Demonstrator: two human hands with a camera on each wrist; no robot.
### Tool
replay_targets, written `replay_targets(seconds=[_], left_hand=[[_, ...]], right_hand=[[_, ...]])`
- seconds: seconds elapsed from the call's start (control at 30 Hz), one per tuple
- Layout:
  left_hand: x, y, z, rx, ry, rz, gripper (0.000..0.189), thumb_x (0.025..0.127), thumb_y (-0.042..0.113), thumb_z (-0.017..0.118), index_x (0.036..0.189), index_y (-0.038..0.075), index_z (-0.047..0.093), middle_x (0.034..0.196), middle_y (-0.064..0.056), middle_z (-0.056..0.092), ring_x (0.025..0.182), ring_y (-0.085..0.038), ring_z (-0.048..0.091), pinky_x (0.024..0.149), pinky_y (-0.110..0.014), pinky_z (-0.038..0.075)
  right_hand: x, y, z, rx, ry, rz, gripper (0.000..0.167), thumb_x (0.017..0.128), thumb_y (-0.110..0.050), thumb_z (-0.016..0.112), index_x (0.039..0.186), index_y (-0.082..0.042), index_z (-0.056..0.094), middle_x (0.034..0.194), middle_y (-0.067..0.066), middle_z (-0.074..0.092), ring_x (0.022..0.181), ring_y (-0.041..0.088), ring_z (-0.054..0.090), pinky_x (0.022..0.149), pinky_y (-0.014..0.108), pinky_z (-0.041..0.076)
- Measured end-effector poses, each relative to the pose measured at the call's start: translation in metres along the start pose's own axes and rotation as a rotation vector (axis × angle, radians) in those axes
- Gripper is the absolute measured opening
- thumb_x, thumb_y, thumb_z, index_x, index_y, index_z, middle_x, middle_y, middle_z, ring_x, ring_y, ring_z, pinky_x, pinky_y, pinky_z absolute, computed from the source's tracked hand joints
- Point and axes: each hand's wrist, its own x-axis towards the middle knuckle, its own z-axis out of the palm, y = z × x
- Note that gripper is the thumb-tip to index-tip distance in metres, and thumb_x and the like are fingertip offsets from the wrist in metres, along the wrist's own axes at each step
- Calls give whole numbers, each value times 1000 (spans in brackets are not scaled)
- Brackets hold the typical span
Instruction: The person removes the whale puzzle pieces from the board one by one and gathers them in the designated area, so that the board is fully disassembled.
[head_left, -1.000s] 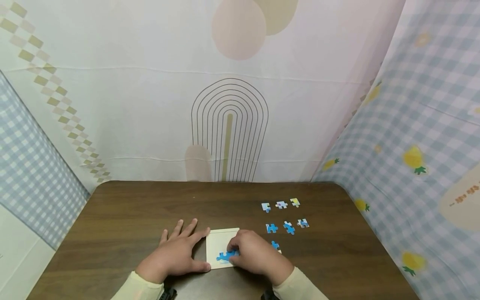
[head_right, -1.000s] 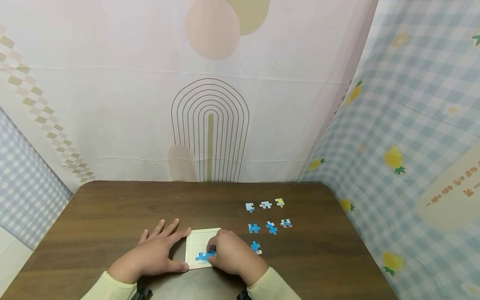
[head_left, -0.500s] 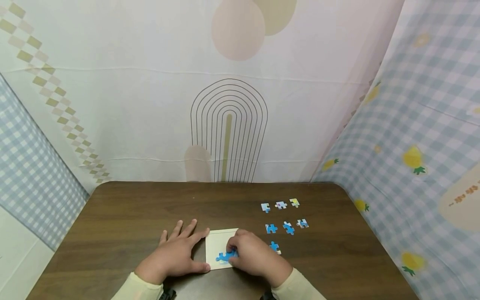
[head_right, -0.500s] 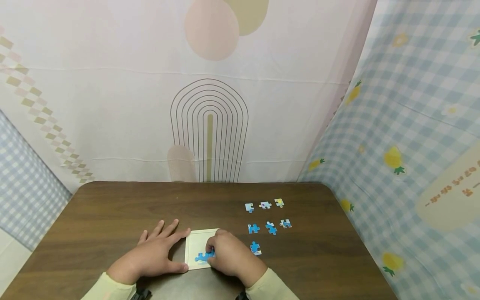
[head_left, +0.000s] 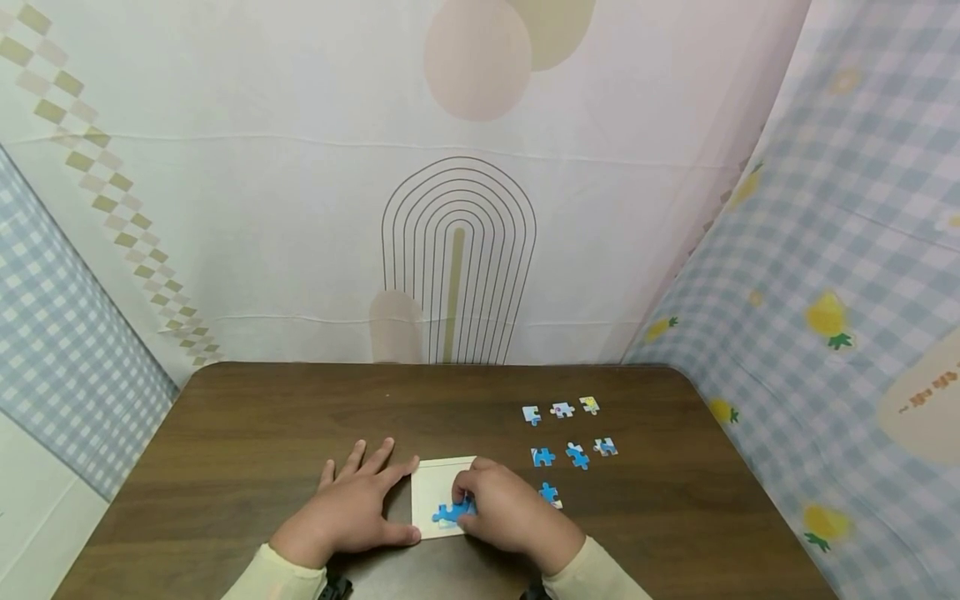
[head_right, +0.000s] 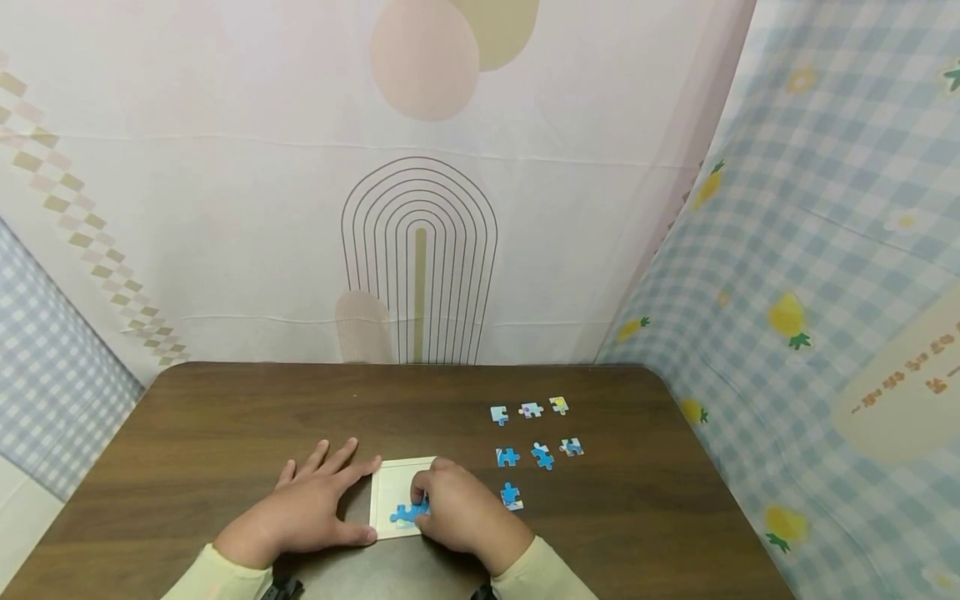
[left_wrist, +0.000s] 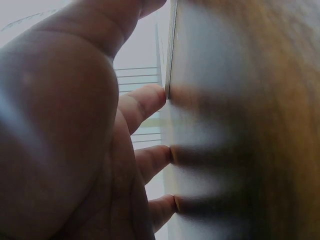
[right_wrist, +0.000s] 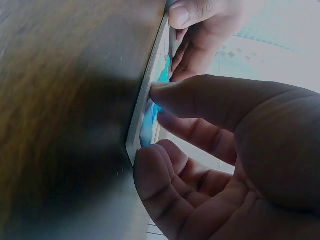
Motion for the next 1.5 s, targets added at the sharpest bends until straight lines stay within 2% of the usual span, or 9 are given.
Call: replay_targets(seconds=[0.3, 0.53, 0.7, 0.9, 1.1, 1.3, 1.5], left_hand=[[0, 1, 0, 2, 9, 6, 105, 80, 77, 90, 171, 41, 50, 188, -11, 27, 173, -57, 12, 124, -93, 8], [-1, 1, 0, 5, 17, 12, 106, 80, 76, 90, 171, 40, 50, 188, -11, 27, 173, -58, 13, 124, -93, 9], [-1, 2, 0, 9, 26, 16, 106, 80, 76, 91, 170, 40, 50, 188, -11, 27, 173, -57, 13, 124, -93, 9], [-3, 2, 0, 3, 31, 20, 105, 80, 75, 91, 170, 39, 51, 187, -12, 27, 172, -58, 14, 124, -93, 10], [-2, 2, 0, -3, 25, 18, 104, 80, 75, 91, 170, 40, 51, 188, -12, 27, 172, -58, 13, 124, -93, 10], [-1, 2, 1, -3, 26, 19, 104, 80, 74, 91, 170, 40, 51, 188, -12, 27, 172, -58, 14, 123, -93, 10], [-1, 1, 1, -6, 19, 11, 105, 80, 75, 91, 170, 41, 51, 188, -11, 26, 172, -58, 13, 123, -93, 9]], right_hand=[[0, -3, -1, 15, 5, -5, 25, 91, -17, 90, 91, -24, 66, 85, -11, 56, 75, 5, 47, 69, 24, 43], [-3, 1, -7, 145, 20, -51, 26, 93, -8, 82, 81, -23, 64, 74, -15, 51, 71, -1, 46, 65, 21, 41], [-5, 2, -10, 195, -1, -67, 28, 91, -6, 82, 79, -23, 64, 72, -18, 53, 69, -3, 47, 65, 19, 43], [-8, 4, -12, 237, -40, -57, 26, 91, -10, 84, 80, -25, 65, 72, -20, 55, 65, -5, 48, 62, 19, 43], [-11, 10, -19, 346, -93, -41, 23, 93, -9, 80, 84, -26, 67, 74, -16, 59, 65, -4, 51, 62, 19, 44], [-12, 17, -28, 402, -34, -88, 23, 93, -3, 77, 87, -24, 68, 78, -16, 62, 70, -5, 55, 67, 19, 49], [-16, 24, -32, 441, 12, -63, 19, 99, -10, 81, 92, -23, 70, 84, -13, 66, 75, -2, 60, 69, 21, 54]])
